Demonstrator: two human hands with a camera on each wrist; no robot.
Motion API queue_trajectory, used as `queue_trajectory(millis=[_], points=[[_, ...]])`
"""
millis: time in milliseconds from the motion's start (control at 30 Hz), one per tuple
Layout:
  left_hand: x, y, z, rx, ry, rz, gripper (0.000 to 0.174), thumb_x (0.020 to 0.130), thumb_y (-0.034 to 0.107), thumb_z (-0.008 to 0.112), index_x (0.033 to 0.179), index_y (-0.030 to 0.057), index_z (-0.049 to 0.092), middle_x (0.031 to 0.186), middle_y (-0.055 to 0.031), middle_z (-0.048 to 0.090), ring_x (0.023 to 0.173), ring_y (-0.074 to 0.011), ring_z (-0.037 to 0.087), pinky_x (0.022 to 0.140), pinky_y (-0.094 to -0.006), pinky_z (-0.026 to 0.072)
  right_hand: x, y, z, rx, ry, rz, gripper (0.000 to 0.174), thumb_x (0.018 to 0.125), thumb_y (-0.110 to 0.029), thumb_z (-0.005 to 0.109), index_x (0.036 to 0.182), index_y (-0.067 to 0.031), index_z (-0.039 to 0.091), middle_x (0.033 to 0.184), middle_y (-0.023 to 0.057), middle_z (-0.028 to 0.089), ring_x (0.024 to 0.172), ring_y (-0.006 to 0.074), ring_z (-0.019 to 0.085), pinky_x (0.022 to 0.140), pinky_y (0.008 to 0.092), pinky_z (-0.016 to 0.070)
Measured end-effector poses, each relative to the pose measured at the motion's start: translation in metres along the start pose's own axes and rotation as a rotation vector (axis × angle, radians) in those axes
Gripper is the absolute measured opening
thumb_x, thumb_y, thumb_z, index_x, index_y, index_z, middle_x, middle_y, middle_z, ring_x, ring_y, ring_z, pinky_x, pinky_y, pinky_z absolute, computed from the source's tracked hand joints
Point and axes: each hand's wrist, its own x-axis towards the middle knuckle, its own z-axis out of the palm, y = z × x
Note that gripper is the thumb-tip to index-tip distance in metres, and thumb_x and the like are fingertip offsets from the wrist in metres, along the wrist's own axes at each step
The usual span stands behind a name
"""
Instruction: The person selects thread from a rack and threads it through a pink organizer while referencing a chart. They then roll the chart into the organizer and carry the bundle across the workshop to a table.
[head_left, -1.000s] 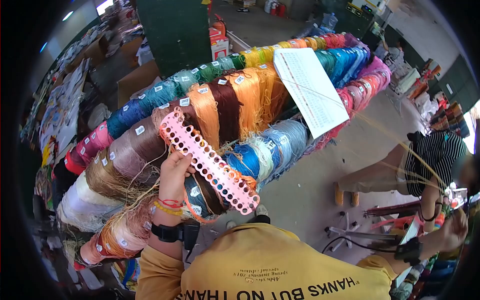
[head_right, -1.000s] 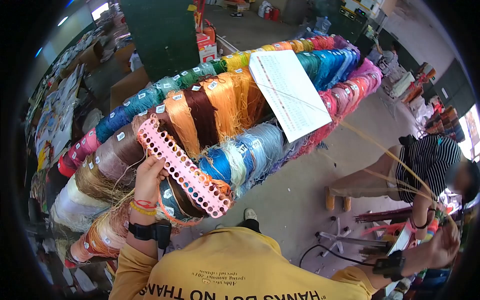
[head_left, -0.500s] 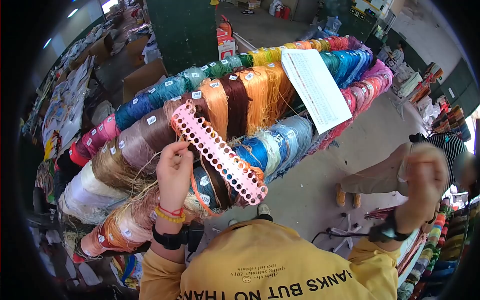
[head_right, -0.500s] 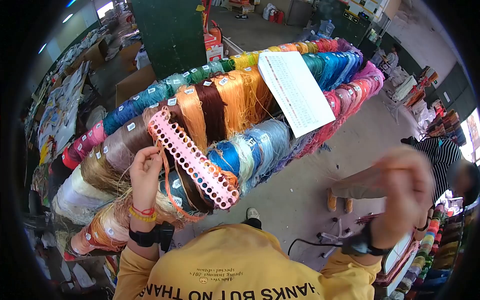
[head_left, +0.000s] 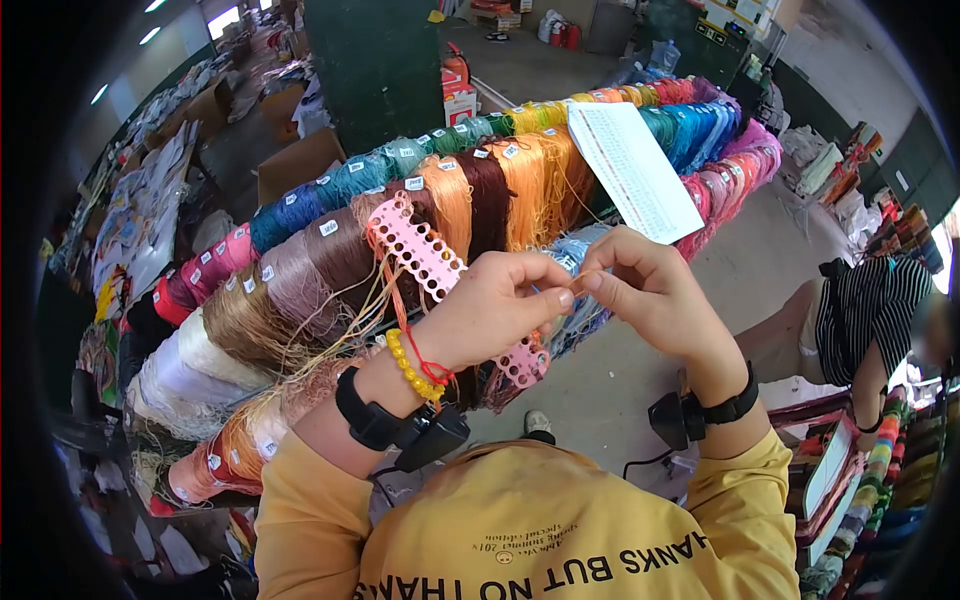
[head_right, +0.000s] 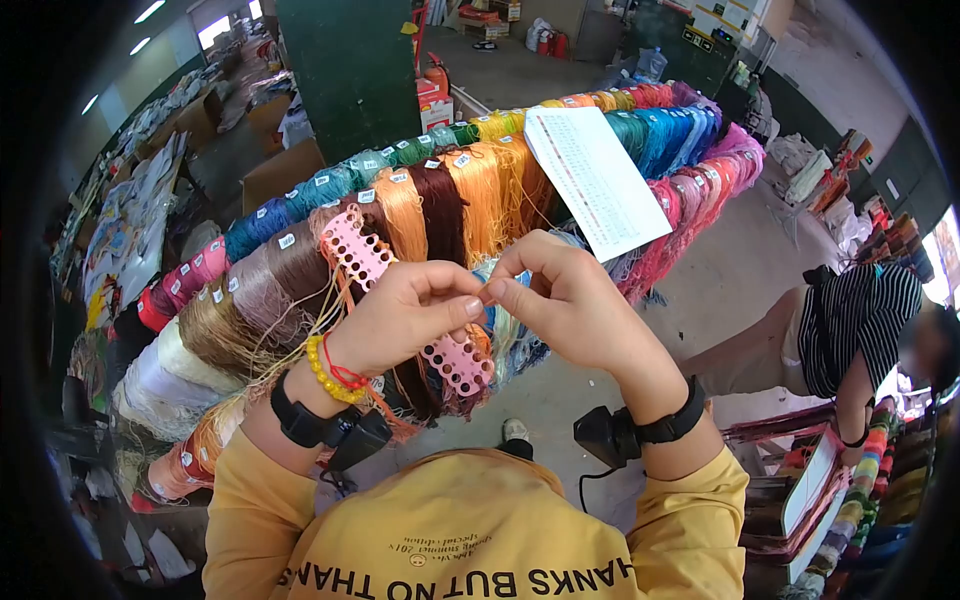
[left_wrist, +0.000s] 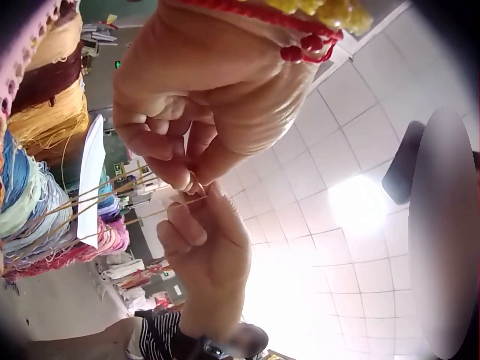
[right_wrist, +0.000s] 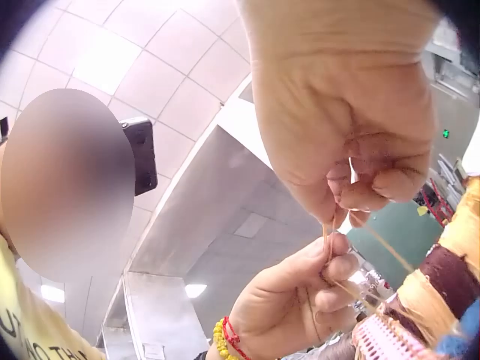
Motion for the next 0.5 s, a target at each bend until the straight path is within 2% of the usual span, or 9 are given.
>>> queue_trajectory(millis=[67,167,200,233,333,433,500], points=[[-0.002,0.004,-0.001,0.066,0.016,0.010,0.014,0.083,0.013,0.060,0.088,-0.0005,0.062,0.072,0.0012,0.057,0.061,-0.0036,0.051,0.054,-0.0192,0.0424,-0.004,0.001,0.005,0.184,0.014,0.084,0.015,0.086,-0.018,0.059,0.087,-0.0028,0.056,0.073,-0.0002,0.054,0.054,0.0057,0.045,0.048,0.0191,0.0359],[-0.005,0.017,-0.007,0.091,-0.072,-0.026,0.015,0.087,0.015,0.057,0.093,0.0018,0.062,0.071,0.0028,0.057,0.061,-0.0017,0.051,0.054,-0.0155,0.0405,-0.009,0.012,0.008,0.571,0.059,0.135,0.014,0.088,-0.018,0.057,0.088,-0.0046,0.055,0.073,-0.0002,0.056,0.050,0.0054,0.044,0.046,0.0180,0.0362],[-0.007,0.025,-0.009,0.078,-0.110,-0.056,0.018,0.088,0.017,0.055,0.091,0.0015,0.062,0.065,0.0036,0.054,0.057,-0.0015,0.049,0.051,-0.0153,0.0384,-0.012,0.015,0.004,0.725,0.021,0.156,0.014,0.087,-0.018,0.057,0.088,-0.0051,0.054,0.071,-0.0011,0.053,0.051,0.0051,0.042,0.046,0.0179,0.0344],[-0.009,0.033,-0.012,0.077,-0.132,-0.085,0.020,0.089,0.019,0.054,0.089,0.0007,0.063,0.061,0.0038,0.051,0.056,-0.0019,0.048,0.051,-0.0159,0.0376,-0.015,0.019,0.002,0.767,0.010,0.136,0.014,0.087,-0.019,0.058,0.088,-0.0049,0.054,0.070,-0.0013,0.051,0.051,0.0050,0.041,0.046,0.0180,0.0334],[-0.010,0.052,-0.020,0.173,-0.195,-0.013,0.022,0.088,0.020,0.055,0.087,0.0005,0.063,0.061,0.0033,0.051,0.055,-0.0031,0.047,0.052,-0.0173,0.0377,-0.020,0.032,-0.006,0.822,-0.025,0.071,0.016,0.087,-0.019,0.059,0.090,-0.0043,0.054,0.065,-0.0026,0.044,0.051,0.0041,0.036,0.044,0.0190,0.0288],[-0.013,0.079,-0.018,0.265,-0.221,0.093,0.023,0.088,0.022,0.055,0.086,0.0002,0.063,0.061,0.0029,0.052,0.056,-0.0036,0.047,0.052,-0.0181,0.0377,-0.025,0.037,-0.010,0.651,0.002,0.108,0.022,0.086,-0.019,0.060,0.100,-0.0031,0.055,0.064,-0.0042,0.044,0.053,0.0035,0.036,0.044,0.0186,0.0287],[-0.013,0.095,-0.012,0.306,-0.222,0.162,0.024,0.087,0.022,0.056,0.086,0.0000,0.063,0.061,0.0026,0.052,0.056,-0.0036,0.047,0.052,-0.0185,0.0376,-0.025,0.032,-0.006,0.698,-0.066,0.080,0.028,0.085,-0.019,0.061,0.107,-0.0029,0.053,0.065,-0.0049,0.046,0.055,0.0033,0.038,0.046,0.0189,0.0304]])
